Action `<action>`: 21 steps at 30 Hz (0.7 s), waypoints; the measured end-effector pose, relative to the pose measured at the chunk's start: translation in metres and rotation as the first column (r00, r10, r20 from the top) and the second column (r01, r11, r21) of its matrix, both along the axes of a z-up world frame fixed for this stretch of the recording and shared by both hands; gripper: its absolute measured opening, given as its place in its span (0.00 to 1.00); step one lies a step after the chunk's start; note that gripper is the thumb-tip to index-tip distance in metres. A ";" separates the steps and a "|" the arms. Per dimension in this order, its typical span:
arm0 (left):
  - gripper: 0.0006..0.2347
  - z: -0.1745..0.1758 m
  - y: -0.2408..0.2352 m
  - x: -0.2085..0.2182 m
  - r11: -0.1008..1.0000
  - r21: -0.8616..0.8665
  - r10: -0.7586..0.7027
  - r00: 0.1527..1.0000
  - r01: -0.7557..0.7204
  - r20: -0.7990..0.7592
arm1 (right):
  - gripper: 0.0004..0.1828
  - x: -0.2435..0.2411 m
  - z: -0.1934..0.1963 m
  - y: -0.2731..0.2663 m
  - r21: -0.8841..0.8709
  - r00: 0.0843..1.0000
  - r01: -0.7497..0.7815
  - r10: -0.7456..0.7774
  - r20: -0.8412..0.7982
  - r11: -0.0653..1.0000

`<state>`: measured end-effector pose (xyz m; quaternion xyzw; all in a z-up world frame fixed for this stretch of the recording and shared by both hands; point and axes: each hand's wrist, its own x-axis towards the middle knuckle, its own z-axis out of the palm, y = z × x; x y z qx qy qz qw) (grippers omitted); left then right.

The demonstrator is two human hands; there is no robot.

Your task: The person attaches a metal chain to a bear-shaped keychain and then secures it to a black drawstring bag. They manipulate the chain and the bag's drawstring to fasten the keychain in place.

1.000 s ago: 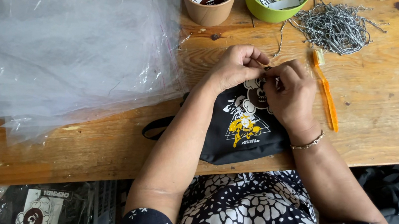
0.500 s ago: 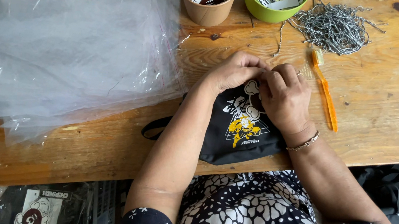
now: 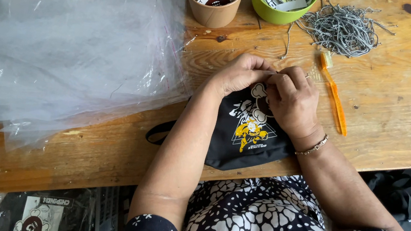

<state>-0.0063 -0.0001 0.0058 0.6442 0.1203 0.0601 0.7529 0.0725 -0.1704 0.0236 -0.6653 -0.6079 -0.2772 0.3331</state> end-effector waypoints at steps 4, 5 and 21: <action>0.05 -0.015 -0.001 0.006 0.999 -0.036 0.027 1.000 -0.027 0.001 | 0.10 0.001 0.003 0.001 0.000 0.997 -0.016 0.016 -0.082 1.000; 0.06 -0.015 -0.002 0.007 0.999 -0.026 0.047 0.999 -0.047 -0.017 | 0.10 0.001 0.003 0.001 0.006 0.993 -0.029 0.030 -0.118 1.000; 0.07 -0.021 0.007 0.009 0.968 0.234 0.112 0.990 -0.089 -0.088 | 0.10 -0.002 0.004 -0.012 -0.069 0.959 -0.069 0.047 -0.278 0.995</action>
